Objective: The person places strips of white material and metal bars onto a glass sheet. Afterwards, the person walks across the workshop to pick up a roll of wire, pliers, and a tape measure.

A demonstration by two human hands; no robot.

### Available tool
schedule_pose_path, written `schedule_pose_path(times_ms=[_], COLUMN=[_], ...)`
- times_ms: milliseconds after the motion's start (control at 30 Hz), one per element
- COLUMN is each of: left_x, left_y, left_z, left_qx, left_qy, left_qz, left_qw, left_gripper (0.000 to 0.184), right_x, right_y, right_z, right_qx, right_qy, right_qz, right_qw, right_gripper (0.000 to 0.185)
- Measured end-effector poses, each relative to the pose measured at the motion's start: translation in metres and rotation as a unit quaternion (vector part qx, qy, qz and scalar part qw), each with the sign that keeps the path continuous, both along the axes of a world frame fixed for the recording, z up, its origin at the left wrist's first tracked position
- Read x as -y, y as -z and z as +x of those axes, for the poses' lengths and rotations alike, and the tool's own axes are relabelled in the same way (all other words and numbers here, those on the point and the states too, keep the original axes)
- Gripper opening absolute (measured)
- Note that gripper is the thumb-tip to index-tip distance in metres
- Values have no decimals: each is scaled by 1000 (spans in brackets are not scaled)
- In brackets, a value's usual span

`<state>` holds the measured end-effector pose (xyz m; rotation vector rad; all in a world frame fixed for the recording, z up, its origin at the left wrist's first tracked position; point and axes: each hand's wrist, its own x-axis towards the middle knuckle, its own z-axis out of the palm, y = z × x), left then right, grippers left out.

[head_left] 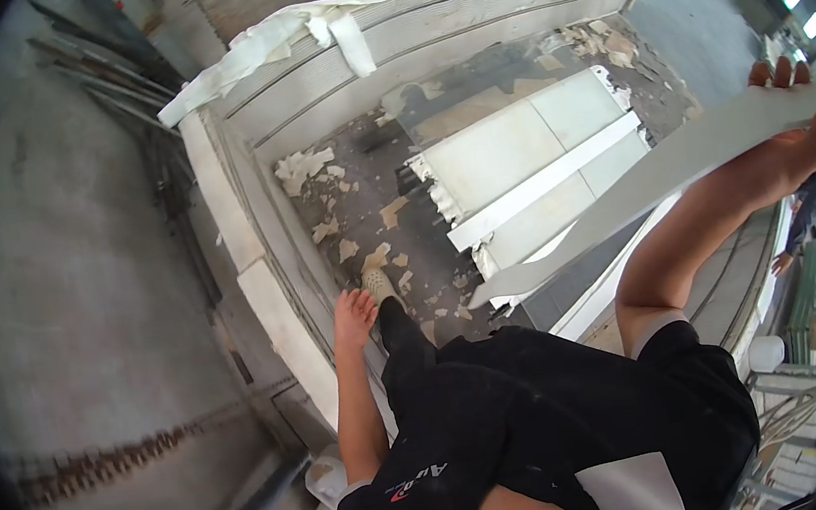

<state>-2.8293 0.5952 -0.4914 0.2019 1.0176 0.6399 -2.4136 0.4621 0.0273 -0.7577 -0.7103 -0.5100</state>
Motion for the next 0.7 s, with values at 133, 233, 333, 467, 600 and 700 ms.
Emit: schedule_pose_path(times_ms=[133,233,333,467,600,700], left_x=[-87,-136,-189,-242,-235,-221], left_y=[48,72,49,-10,-102,-130], left_z=[-39,-47,-8,107,230,289], left_qx=[18,-8,-99,-144,-2,80], left_qy=[1,8,106,362,503,526], left_qz=[-9,-33,3,368,600,663], left_qw=[1000,999,989,844,622,527], left_gripper=[36,33,41,71,104,115], right_x=[-52,-99,-134,-144,-154,-175], right_y=[-24,-45,-41,-48,-54,-63], right_z=[9,-3,-8,5,27,35], right_qx=[18,-1,8,17,39,28], right_qy=[19,122,223,294,342,427], right_qz=[-40,-72,-64,-65,-37,-15], right_qw=[999,990,973,953,938,904], right_gripper=[47,51,58,56,52,43])
